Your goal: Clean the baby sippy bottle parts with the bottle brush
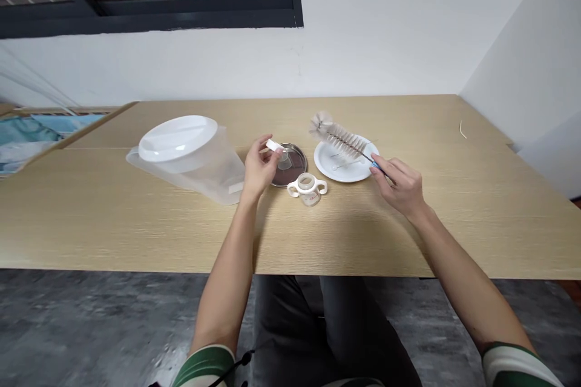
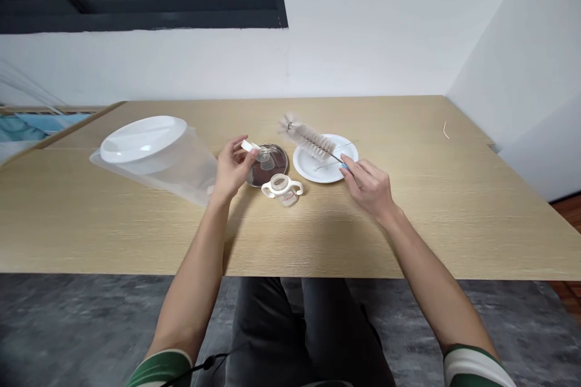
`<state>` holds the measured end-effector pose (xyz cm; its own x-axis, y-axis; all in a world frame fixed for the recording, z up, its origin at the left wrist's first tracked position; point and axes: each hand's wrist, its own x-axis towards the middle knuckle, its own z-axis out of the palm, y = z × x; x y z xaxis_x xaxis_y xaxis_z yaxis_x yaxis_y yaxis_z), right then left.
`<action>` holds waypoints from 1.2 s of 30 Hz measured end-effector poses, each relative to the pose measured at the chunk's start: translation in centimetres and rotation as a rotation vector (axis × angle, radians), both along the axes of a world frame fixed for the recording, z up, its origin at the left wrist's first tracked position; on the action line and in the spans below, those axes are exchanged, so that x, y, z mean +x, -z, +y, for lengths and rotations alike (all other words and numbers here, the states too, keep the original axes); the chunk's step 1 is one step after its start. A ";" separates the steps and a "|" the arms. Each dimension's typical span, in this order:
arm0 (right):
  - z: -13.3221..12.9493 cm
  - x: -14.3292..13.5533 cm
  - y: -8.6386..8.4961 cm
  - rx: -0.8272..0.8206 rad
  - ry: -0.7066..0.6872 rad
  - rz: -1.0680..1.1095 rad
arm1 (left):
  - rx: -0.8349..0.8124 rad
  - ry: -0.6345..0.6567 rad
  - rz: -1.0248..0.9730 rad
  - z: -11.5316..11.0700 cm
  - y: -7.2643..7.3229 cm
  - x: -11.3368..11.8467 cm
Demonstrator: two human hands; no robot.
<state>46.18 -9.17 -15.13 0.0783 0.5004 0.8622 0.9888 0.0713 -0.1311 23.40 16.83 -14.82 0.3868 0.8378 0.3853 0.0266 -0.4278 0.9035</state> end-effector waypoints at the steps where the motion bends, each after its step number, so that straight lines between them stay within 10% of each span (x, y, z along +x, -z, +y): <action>1: 0.0 0.0 0.0 0.001 0.005 0.003 | 0.092 -0.056 0.119 0.0 0.1 -0.1; 7: 0.0 0.0 0.1 -0.013 0.018 0.014 | 0.295 -0.238 0.685 -0.6 0.3 -0.1; 16: 0.1 0.1 0.2 -0.021 -0.002 0.017 | 0.248 -0.325 1.027 0.5 1.4 0.3; 28: 0.0 -0.1 0.0 -0.044 0.019 0.029 | 0.302 -0.313 1.143 0.0 1.2 0.8; 36: -0.1 0.5 -0.1 -0.078 0.163 0.150 | 0.501 -0.345 0.751 0.5 1.6 0.4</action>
